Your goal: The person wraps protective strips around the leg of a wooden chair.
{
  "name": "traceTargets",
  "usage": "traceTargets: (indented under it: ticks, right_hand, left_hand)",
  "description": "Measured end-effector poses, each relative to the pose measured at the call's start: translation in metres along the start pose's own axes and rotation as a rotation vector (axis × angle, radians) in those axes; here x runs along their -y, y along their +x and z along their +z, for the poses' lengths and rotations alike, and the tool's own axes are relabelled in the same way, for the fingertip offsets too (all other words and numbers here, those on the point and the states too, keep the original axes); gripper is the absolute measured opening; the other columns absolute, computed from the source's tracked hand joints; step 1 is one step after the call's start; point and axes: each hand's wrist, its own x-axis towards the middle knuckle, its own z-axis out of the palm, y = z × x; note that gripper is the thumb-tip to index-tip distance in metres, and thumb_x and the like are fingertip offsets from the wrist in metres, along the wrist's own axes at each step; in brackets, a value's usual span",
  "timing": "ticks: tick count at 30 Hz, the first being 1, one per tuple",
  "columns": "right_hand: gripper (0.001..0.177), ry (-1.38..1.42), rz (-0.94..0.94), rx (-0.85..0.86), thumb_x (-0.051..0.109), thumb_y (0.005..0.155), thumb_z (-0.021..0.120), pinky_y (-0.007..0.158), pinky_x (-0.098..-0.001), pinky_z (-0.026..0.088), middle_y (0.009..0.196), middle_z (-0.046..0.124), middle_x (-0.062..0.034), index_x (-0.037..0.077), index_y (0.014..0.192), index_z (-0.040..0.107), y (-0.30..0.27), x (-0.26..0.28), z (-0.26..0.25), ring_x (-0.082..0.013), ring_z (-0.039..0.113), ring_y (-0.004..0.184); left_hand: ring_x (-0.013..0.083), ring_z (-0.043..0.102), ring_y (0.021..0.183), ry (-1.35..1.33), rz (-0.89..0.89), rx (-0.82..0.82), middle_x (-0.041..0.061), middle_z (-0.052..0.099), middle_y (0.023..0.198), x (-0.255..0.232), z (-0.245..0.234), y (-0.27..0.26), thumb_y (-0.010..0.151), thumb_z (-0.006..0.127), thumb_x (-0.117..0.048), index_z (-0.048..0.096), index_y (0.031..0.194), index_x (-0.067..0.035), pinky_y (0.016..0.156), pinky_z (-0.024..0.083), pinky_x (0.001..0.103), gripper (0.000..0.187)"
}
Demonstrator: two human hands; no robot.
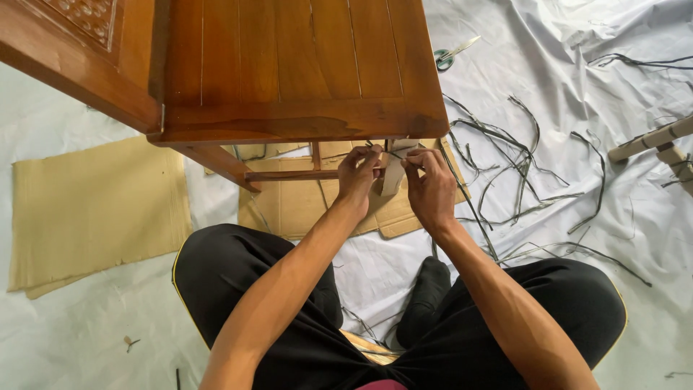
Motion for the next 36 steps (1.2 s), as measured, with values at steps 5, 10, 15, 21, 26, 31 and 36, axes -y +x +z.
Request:
traceTargets:
  ticks: [5, 10, 15, 21, 26, 31, 36]
  right_hand:
    - [0.009, 0.119, 0.141, -0.06, 0.004, 0.097, 0.072, 0.059, -0.029, 0.059, 0.103, 0.074, -0.0128, -0.003, 0.096, 0.066, -0.005, -0.023, -0.002, -0.0204, 0.076, 0.089]
    - [0.012, 0.057, 0.265, 0.1, 0.009, 0.095, 0.074, 0.075, -0.0335, 0.06, 0.093, 0.079, -0.0136, -0.002, 0.096, 0.071, -0.002, -0.041, -0.001, -0.0199, 0.077, 0.084]
    - [0.022, 0.115, 0.283, 0.172, 0.017, 0.094, 0.071, 0.074, -0.0341, 0.06, 0.093, 0.077, -0.0146, -0.003, 0.103, 0.067, 0.01, -0.02, -0.001, -0.0228, 0.077, 0.083]
    - [0.018, 0.056, 0.331, 0.215, 0.017, 0.101, 0.065, 0.067, -0.0397, 0.055, 0.082, 0.074, -0.0186, 0.0, 0.103, 0.066, 0.012, -0.016, 0.007, -0.0281, 0.075, 0.074]
    - [0.007, 0.024, 0.075, 0.127, 0.004, 0.099, 0.06, 0.067, -0.0443, 0.053, 0.09, 0.072, -0.0196, -0.002, 0.096, 0.059, 0.011, -0.031, 0.009, -0.0379, 0.071, 0.079]
    - [0.007, 0.0, 0.045, 0.143, 0.003, 0.098, 0.06, 0.067, -0.0466, 0.053, 0.092, 0.071, -0.0209, -0.002, 0.097, 0.055, 0.018, -0.026, 0.0, -0.0435, 0.068, 0.083]
    - [0.006, -0.009, 0.116, 0.184, 0.006, 0.101, 0.057, 0.066, -0.0475, 0.052, 0.094, 0.074, -0.0172, 0.0, 0.099, 0.06, 0.016, -0.011, -0.008, -0.04, 0.07, 0.079]
  left_hand:
    - [0.0093, 0.055, 0.071, 0.021, 0.018, -0.082, 0.0, 0.062, 0.083, 0.004, 0.005, 0.019, 0.096, 0.072, -0.021, 0.066, 0.091, -0.01, 0.066, 0.046, 0.03, 0.014]
    - [0.012, 0.064, 0.081, -0.17, -0.023, 0.019, 0.001, 0.067, 0.094, 0.01, 0.001, 0.026, 0.098, 0.066, -0.02, 0.06, 0.099, -0.011, 0.071, 0.05, 0.031, 0.011]
    - [0.0196, 0.07, 0.097, -0.305, -0.089, 0.116, 0.006, 0.071, 0.104, 0.007, 0.0, 0.017, 0.101, 0.066, -0.023, 0.058, 0.108, -0.01, 0.085, 0.057, 0.034, 0.016]
    - [0.0231, 0.071, 0.099, -0.354, -0.054, 0.175, 0.011, 0.07, 0.105, 0.015, -0.005, 0.022, 0.102, 0.066, -0.02, 0.056, 0.106, -0.006, 0.094, 0.059, 0.038, 0.018]
    - [0.0232, 0.071, 0.096, -0.258, -0.006, 0.136, 0.011, 0.069, 0.101, 0.014, -0.003, 0.031, 0.103, 0.061, -0.017, 0.057, 0.108, -0.004, 0.093, 0.061, 0.038, 0.015]
    - [0.0214, 0.07, 0.091, -0.168, 0.043, 0.125, 0.011, 0.067, 0.1, 0.016, -0.004, 0.041, 0.104, 0.057, -0.014, 0.059, 0.112, 0.0, 0.089, 0.062, 0.037, 0.015]
    - [0.0192, 0.07, 0.09, -0.029, 0.125, 0.165, 0.01, 0.067, 0.099, 0.005, 0.0, 0.022, 0.106, 0.057, -0.013, 0.058, 0.111, 0.001, 0.085, 0.062, 0.036, 0.016]
